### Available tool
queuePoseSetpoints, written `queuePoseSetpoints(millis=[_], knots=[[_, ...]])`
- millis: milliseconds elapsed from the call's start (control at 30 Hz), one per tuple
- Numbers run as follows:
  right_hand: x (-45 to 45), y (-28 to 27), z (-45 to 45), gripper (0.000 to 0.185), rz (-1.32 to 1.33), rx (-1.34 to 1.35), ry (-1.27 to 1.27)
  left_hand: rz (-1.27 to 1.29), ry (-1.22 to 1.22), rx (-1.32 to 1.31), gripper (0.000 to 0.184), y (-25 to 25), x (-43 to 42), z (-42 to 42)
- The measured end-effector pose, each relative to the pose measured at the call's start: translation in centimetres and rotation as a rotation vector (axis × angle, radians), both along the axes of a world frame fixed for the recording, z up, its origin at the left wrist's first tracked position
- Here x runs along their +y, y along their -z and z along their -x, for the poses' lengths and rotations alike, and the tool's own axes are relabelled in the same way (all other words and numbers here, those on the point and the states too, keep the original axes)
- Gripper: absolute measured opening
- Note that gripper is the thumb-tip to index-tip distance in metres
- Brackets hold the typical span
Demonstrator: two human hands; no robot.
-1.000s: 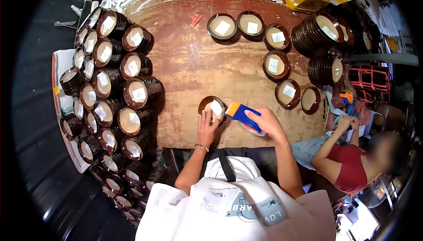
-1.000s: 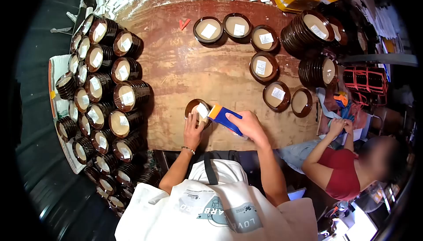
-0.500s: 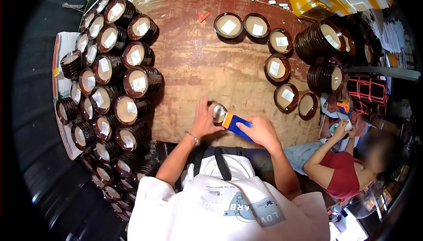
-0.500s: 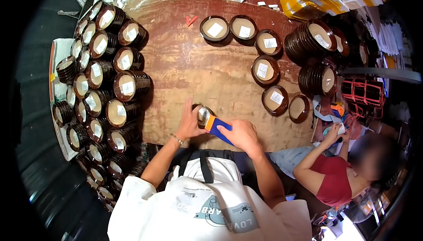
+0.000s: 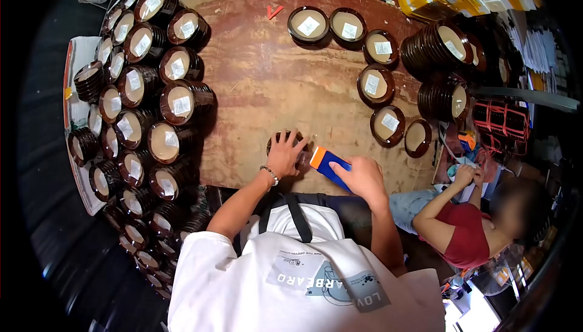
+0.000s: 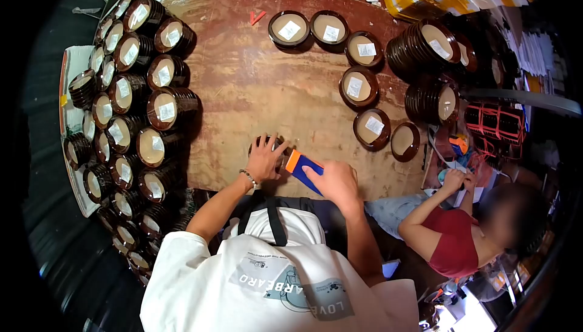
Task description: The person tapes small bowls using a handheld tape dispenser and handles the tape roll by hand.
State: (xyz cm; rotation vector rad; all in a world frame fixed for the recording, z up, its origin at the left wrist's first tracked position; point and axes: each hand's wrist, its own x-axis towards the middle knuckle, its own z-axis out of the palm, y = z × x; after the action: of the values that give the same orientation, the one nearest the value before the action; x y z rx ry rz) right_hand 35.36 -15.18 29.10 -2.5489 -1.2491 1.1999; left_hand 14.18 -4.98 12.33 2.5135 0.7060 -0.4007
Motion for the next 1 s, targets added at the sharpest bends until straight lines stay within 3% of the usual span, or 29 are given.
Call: queuePoseSetpoints(millis=[167,500,767,867,1000], knots=[[-0.8,1.4,-1.4,0.046,-0.039,0.144,0.019,0.020,-0.217,-0.084,0.119,0.5,0.2,1.4],[-2.5,8.6,-9.3,0.049,-0.064,0.366,-0.341,-0.017,-0.148,-0.083,0.121,1.5,0.4,1.6],[-3.2,18.2,-8.5,0.052,0.028,0.340,-0.345,-0.026,-0.111,-0.118,0.113,2.4,0.6,1.6],[-1.8,19.5,-6.5,0.056,0.044,0.256,-0.460,0.013,-0.078,-0.120,0.111,2.5,1.4,1.8],[-1.4,19.5,-5.2,0.053,0.059,0.236,-0.403,0.025,-0.072,-0.168,0.111,2.5,1.2,1.6]])
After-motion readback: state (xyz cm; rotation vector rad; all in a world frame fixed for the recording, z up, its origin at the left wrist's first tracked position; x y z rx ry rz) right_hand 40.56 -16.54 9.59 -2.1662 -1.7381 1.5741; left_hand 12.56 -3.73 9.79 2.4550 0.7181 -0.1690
